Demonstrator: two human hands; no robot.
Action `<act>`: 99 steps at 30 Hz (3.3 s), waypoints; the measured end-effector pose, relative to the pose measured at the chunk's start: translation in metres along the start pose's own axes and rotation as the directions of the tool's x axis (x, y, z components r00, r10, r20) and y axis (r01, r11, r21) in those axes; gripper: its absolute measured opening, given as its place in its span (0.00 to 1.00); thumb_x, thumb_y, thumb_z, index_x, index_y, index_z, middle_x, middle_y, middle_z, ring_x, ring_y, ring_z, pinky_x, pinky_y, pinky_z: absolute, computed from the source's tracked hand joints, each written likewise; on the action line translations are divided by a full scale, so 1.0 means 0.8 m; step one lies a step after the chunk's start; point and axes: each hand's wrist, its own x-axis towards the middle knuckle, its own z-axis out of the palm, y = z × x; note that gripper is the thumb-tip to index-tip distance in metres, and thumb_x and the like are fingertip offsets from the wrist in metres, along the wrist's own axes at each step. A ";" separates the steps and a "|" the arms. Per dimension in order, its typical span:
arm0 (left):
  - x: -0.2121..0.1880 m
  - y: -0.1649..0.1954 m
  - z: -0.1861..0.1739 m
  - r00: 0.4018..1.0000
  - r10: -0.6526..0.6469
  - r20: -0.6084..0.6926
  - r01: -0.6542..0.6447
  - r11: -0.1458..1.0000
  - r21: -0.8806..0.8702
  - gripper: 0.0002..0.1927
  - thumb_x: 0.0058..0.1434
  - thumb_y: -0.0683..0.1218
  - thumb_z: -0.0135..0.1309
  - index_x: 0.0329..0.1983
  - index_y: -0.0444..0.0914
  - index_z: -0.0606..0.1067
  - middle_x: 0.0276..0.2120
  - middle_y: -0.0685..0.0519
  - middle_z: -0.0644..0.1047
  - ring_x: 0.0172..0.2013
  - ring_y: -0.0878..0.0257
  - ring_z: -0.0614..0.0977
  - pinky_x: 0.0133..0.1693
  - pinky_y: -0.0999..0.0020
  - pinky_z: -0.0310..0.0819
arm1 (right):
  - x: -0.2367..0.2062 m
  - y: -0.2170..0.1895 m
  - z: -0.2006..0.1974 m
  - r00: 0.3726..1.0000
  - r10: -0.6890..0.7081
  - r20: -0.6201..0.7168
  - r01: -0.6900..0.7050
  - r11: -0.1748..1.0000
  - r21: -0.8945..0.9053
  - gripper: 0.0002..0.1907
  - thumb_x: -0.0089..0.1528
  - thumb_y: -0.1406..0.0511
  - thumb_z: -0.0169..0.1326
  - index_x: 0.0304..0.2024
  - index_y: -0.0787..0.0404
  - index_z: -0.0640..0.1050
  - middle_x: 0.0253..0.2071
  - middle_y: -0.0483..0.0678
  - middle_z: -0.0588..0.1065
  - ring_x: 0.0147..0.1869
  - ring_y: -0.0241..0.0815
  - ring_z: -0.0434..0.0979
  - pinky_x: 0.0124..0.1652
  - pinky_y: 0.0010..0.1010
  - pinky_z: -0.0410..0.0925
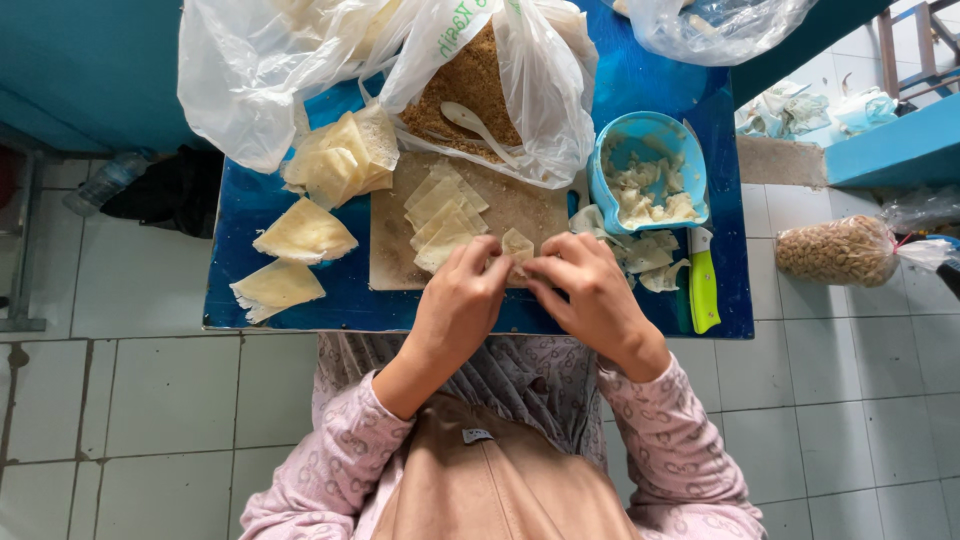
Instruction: The person sits at a low table folding thin square wrappers. They place filling from a blue bowl onto a wrapper, fold the wrapper over the filling, press the edges closed, and set the folded piece aside, repeating with more wrappers.
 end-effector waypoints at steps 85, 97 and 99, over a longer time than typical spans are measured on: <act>0.008 -0.014 0.014 0.989 0.114 0.096 -0.143 0.913 0.382 0.14 0.60 0.45 0.54 0.50 0.40 0.76 0.46 0.54 0.74 0.51 0.58 0.75 0.51 0.63 0.69 | -0.002 0.008 0.037 0.972 0.010 -0.236 -0.033 0.995 -0.093 0.09 0.61 0.70 0.61 0.45 0.61 0.80 0.44 0.48 0.77 0.51 0.49 0.77 0.52 0.41 0.65; 0.005 -0.006 0.014 0.998 0.017 0.068 -0.045 0.897 0.439 0.28 0.59 0.40 0.49 0.65 0.35 0.72 0.66 0.50 0.68 0.64 0.56 0.66 0.63 0.62 0.56 | 0.006 -0.012 0.037 0.971 -0.003 -0.241 -0.056 0.970 -0.237 0.12 0.64 0.68 0.59 0.50 0.63 0.80 0.50 0.47 0.76 0.57 0.47 0.74 0.56 0.40 0.62; 0.010 -0.012 0.008 0.999 -0.034 0.029 0.018 0.903 0.429 0.31 0.57 0.38 0.49 0.67 0.34 0.71 0.67 0.50 0.67 0.65 0.56 0.66 0.63 0.62 0.55 | 0.010 -0.010 0.037 0.973 -0.027 -0.228 -0.040 0.958 -0.283 0.11 0.63 0.67 0.59 0.49 0.63 0.80 0.49 0.47 0.76 0.56 0.47 0.74 0.55 0.41 0.61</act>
